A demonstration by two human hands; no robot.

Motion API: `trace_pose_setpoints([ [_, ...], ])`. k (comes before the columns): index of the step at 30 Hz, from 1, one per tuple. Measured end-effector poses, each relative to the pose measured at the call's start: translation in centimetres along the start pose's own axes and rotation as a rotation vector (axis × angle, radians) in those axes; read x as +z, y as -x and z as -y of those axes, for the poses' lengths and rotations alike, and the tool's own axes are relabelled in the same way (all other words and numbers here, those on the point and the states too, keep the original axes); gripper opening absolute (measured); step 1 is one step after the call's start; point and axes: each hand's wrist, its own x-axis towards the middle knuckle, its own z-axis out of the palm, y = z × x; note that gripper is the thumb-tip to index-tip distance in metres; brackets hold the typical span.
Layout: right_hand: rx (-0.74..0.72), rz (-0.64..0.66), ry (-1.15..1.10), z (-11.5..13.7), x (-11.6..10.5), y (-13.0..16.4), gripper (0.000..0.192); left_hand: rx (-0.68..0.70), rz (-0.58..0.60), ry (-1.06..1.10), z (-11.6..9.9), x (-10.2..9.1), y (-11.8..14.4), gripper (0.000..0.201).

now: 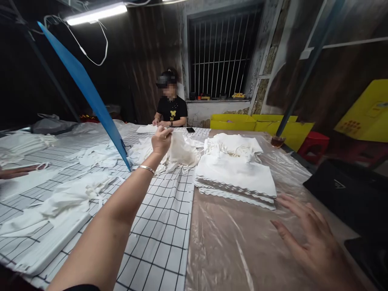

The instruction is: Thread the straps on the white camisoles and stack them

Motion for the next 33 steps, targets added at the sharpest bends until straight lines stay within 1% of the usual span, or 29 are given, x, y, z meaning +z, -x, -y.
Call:
trace_pose_setpoints([
  [2, 0.019, -0.009, -0.033, 1.0, 0.2, 0.1, 0.035, -0.066, -0.086, 0.273, -1.5, -2.7, -1.0, 0.019],
  [3, 0.026, -0.012, -0.054, 1.7, 0.4, 0.0, 0.034, -0.121, -0.104, 0.415, -2.3, -4.0, -1.3, 0.018],
  [5, 0.04, -0.013, -0.114, 3.1, 0.7, -0.6, 0.032, -0.241, -0.077, 0.669, -4.0, -6.6, -1.4, 0.024],
  [8, 0.084, -0.013, -0.247, 5.4, 1.0, -2.2, 0.028, -0.334, 0.079, 0.936, -6.5, -10.1, -1.0, 0.034],
  [11, 0.195, 0.014, -0.411, 7.3, 0.8, -4.5, 0.029, -0.377, 0.246, 1.104, -8.5, -13.1, -0.4, 0.032],
  [14, 0.334, 0.047, -0.605, 9.0, 0.6, -7.5, 0.035, -0.386, 0.327, 1.227, -10.4, -15.4, 0.1, 0.027],
  [16, 0.401, 0.069, -0.758, 10.1, 0.5, -9.8, 0.042, -0.388, 0.393, 1.292, -11.9, -16.5, 0.5, 0.027],
  [18, 0.45, 0.116, -0.948, 11.1, 0.3, -12.0, 0.051, -0.393, 0.5, 1.333, -13.8, -17.3, 1.2, 0.03],
  [21, 0.48, 0.285, -1.275, 12.6, -0.5, -14.3, 0.061, -0.423, 0.738, 1.376, -16.4, -17.8, 3.1, 0.035],
  [23, 0.494, 0.38, -1.42, 13.1, -1.3, -14.7, 0.061, -0.467, 0.906, 1.407, -17.6, -17.7, 4.7, 0.037],
  [24, 0.514, 0.389, -1.45, 13.1, -1.8, -14.6, 0.06, -0.49, 0.971, 1.424, -18.0, -17.6, 5.5, 0.038],
  [25, 0.547, 0.364, -1.453, 13.0, -2.3, -14.3, 0.058, -0.51, 1.017, 1.441, -18.3, -17.5, 6.3, 0.038],
  [27, 0.634, 0.244, -1.413, 12.4, -3.2, -13.2, 0.057, -0.537, 1.057, 1.465, -18.6, -17.3, 7.9, 0.038],
  [29, 0.714, 0.113, -1.38, 11.7, -4.0, -11.7, 0.06, -0.535, 1.047, 1.462, -18.9, -17.0, 9.3, 0.037],
  [30, 0.746, 0.079, -1.375, 11.5, -4.3, -10.9, 0.062, -0.524, 1.033, 1.451, -19.2, -16.9, 9.9, 0.036],
  [31, 0.773, 0.086, -1.374, 11.4, -4.6, -10.1, 0.063, -0.507, 1.02, 1.439, -19.5, -16.8, 10.4, 0.036],
  [33, 0.805, 0.195, -1.38, 11.6, -4.7, -8.6, 0.063, -0.47, 1.008, 1.423, -20.2, -16.5, 11.3, 0.036],
])
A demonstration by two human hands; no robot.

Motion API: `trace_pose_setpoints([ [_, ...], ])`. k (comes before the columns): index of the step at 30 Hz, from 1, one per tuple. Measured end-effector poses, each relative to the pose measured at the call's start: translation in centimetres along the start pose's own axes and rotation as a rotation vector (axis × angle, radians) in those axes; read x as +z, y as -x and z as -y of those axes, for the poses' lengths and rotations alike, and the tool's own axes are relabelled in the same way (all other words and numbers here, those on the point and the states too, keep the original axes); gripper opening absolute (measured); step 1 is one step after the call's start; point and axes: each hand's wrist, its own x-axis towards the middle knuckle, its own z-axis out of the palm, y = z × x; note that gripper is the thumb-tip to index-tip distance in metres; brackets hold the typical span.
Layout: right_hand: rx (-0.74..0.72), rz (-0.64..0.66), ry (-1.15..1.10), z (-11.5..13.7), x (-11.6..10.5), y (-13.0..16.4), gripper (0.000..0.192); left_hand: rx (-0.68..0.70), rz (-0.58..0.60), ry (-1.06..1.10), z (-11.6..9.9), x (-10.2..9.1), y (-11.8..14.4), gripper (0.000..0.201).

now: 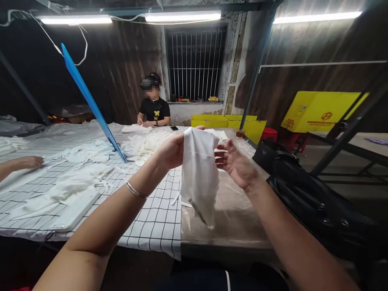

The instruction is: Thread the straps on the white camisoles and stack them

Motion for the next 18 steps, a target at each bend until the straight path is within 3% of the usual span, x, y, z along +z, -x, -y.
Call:
trace_pose_setpoints([
  [2, 0.062, 0.048, 0.013, -0.6, 0.0, 0.9, 0.062, 0.013, 0.017, 0.0, 0.4, 0.6, -0.2, 0.037],
  [5, -0.011, 0.005, -0.032, -0.6, -0.2, 1.1, 0.058, 0.002, -0.03, 0.064, 0.8, 0.6, -0.6, 0.036],
  [9, -0.127, -0.061, -0.062, 0.9, -0.9, -0.2, 0.045, -0.026, -0.349, 0.168, 2.7, 0.5, -0.2, 0.044],
  [11, -0.181, -0.071, -0.037, 1.6, -0.9, -1.0, 0.043, -0.01, -0.499, 0.137, 4.8, 1.4, 0.6, 0.049],
  [13, -0.259, -0.068, 0.007, 2.2, -0.5, -1.6, 0.041, 0.035, -0.573, 0.014, 7.5, 2.8, 1.5, 0.058],
  [16, -0.337, -0.086, 0.089, 3.1, -0.2, -1.8, 0.036, 0.093, -0.495, -0.148, 11.7, 4.9, 2.3, 0.08],
  [18, -0.341, -0.12, 0.149, 3.8, -0.7, -1.6, 0.035, 0.029, -0.313, -0.134, 13.9, 5.2, 2.3, 0.072],
])
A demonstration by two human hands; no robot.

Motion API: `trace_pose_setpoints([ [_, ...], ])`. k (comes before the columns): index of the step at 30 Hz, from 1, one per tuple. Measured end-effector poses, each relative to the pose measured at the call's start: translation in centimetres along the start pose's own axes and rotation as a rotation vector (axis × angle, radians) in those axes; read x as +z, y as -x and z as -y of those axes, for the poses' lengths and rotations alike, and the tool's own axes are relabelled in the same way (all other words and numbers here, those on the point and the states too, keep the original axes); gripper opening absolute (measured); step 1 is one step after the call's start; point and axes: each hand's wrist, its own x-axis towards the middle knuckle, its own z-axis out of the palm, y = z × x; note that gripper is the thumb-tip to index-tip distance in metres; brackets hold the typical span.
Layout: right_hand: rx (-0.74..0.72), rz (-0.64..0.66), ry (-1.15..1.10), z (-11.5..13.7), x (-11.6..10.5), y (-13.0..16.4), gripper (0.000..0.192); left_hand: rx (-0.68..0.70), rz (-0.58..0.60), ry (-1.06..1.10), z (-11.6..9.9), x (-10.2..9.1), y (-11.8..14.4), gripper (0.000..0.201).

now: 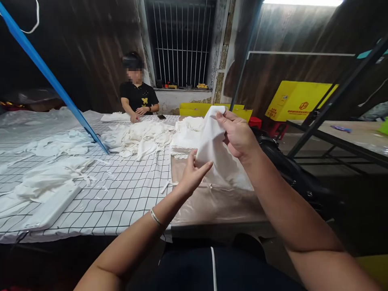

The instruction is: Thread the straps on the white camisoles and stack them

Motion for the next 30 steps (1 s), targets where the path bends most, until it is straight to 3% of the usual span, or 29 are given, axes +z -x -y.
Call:
trace_pose_setpoints([
  [3, 0.025, -0.046, 0.069, 0.9, -2.1, 0.0, 0.035, -0.191, 0.226, 0.048, 1.9, -1.4, -0.8, 0.047],
  [5, 0.043, -0.072, 0.067, 1.2, -3.7, 0.1, 0.035, -0.215, 0.181, 0.006, 1.7, -3.0, -1.7, 0.042],
  [8, 0.138, -0.009, 0.057, 1.1, -4.6, 0.8, 0.038, 0.046, -0.011, -0.135, -1.3, -4.2, -3.1, 0.042],
  [9, 0.192, 0.056, 0.078, 1.0, -4.4, 1.1, 0.04, 0.161, -0.013, -0.171, -2.9, -4.1, -3.6, 0.047],
  [11, 0.277, 0.226, 0.156, 1.0, -3.7, 1.6, 0.041, 0.304, 0.141, -0.192, -6.3, -3.1, -4.6, 0.058],
  [12, 0.292, 0.309, 0.201, 1.0, -3.3, 1.8, 0.042, 0.305, 0.247, -0.193, -8.0, -2.5, -5.1, 0.059],
  [14, 0.282, 0.412, 0.266, 1.1, -2.7, 2.0, 0.043, 0.238, 0.418, -0.22, -10.6, -1.3, -6.1, 0.056],
  [16, 0.276, 0.4, 0.267, 1.2, -2.6, 2.0, 0.044, 0.149, 0.512, -0.291, -12.1, -0.6, -6.8, 0.045],
  [18, 0.288, 0.327, 0.204, 1.1, -2.7, 2.0, 0.048, 0.075, 0.536, -0.394, -12.7, -0.3, -7.1, 0.03],
  [21, 0.299, 0.275, 0.065, 0.0, -3.2, 2.9, 0.051, 0.003, 0.469, -0.478, -13.1, -0.5, -6.9, 0.016],
  [24, 0.427, 0.418, 0.049, -2.2, -4.2, 4.7, 0.053, -0.007, 0.395, -0.362, -13.6, -1.4, -6.8, 0.011],
  [27, 0.588, 0.563, 0.137, -4.4, -6.3, 6.3, 0.054, -0.024, 0.418, -0.199, -14.0, -3.4, -7.0, 0.005],
  [30, 0.574, 0.503, 0.182, -4.9, -8.5, 6.7, 0.052, -0.077, 0.468, -0.164, -13.6, -5.9, -7.0, 0.01],
])
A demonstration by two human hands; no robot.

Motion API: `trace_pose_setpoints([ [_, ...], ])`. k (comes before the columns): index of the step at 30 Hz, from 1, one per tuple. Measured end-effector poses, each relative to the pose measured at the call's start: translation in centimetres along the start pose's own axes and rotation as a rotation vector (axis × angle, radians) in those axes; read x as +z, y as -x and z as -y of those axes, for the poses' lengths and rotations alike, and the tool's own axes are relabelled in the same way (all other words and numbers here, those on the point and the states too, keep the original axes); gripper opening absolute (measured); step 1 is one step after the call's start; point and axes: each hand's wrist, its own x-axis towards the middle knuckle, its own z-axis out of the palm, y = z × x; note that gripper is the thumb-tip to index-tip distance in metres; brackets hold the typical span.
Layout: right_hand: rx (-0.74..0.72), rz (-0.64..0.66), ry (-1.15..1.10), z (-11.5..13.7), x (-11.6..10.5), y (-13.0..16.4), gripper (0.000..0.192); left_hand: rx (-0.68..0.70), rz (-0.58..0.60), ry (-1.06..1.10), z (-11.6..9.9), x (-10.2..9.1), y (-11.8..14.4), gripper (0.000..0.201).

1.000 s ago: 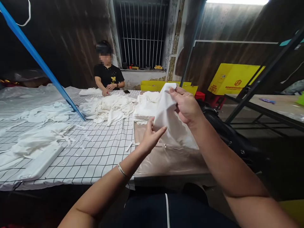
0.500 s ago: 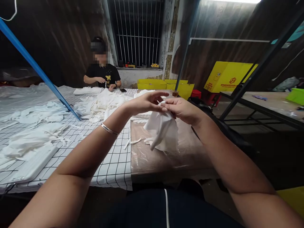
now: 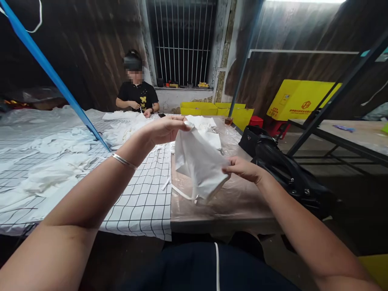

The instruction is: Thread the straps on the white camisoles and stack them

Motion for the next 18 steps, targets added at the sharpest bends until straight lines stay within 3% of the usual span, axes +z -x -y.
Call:
trace_pose_setpoints([
  [3, -0.044, -0.112, 0.001, 1.3, -1.6, 0.8, 0.053, -0.12, 0.056, -0.075, 1.3, -1.3, 1.2, 0.02],
  [8, -0.063, -0.203, 0.025, 4.7, -3.0, 1.6, 0.053, -0.224, 0.002, -0.2, 2.7, -1.4, 2.1, 0.018],
  [13, -0.04, -0.224, 0.085, 5.5, -4.0, 2.5, 0.053, -0.008, 0.005, -0.109, 2.3, -0.5, 2.2, 0.01],
  [18, -0.02, -0.206, 0.16, 5.5, -5.1, 3.2, 0.053, 0.088, -0.183, -0.008, 1.7, 0.4, 2.3, 0.019],
])
